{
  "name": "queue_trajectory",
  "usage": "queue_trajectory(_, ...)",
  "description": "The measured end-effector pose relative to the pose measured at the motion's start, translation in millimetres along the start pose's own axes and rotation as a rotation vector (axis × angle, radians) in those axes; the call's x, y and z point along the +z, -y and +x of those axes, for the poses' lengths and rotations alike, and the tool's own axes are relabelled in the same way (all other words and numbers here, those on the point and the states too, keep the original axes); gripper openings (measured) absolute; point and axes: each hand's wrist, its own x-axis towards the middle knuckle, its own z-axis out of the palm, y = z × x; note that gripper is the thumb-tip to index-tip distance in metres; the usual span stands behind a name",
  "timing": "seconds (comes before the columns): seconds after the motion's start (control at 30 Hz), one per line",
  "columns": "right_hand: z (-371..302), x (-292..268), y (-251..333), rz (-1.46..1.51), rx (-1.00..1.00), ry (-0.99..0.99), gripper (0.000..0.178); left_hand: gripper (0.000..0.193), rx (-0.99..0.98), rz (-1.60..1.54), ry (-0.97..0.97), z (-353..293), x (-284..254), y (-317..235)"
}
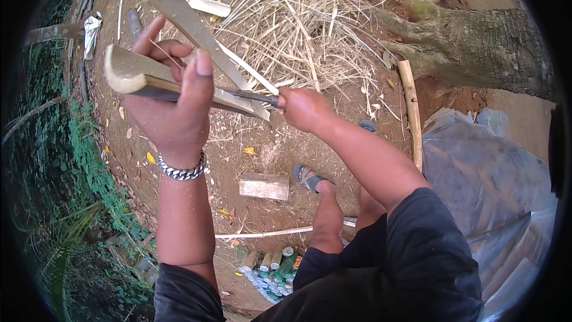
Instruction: The person shapes pieces of bamboo using a knife, carving out grooves and trimming the edges while holding the wood by hand.
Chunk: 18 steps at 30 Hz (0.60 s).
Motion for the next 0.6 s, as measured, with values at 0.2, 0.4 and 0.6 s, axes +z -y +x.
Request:
queue_trajectory(0.2, -9, 9, -4, -0.001, 0.03, -0.007, 0.016, 0.065, -0.053, -0.263, 0.04, -12, -3, 4)
queue_trajectory(0.4, -14, 14, -3, 0.041, 0.037, -0.01, 0.015, 0.075, -0.045, -0.181, 0.07, -22, -14, -2)
queue_trajectory(0.6, -3, -1, -11, -0.092, 0.002, -0.026, 0.017, 0.08, -0.02, -0.05, 0.146, -15, -14, -6)
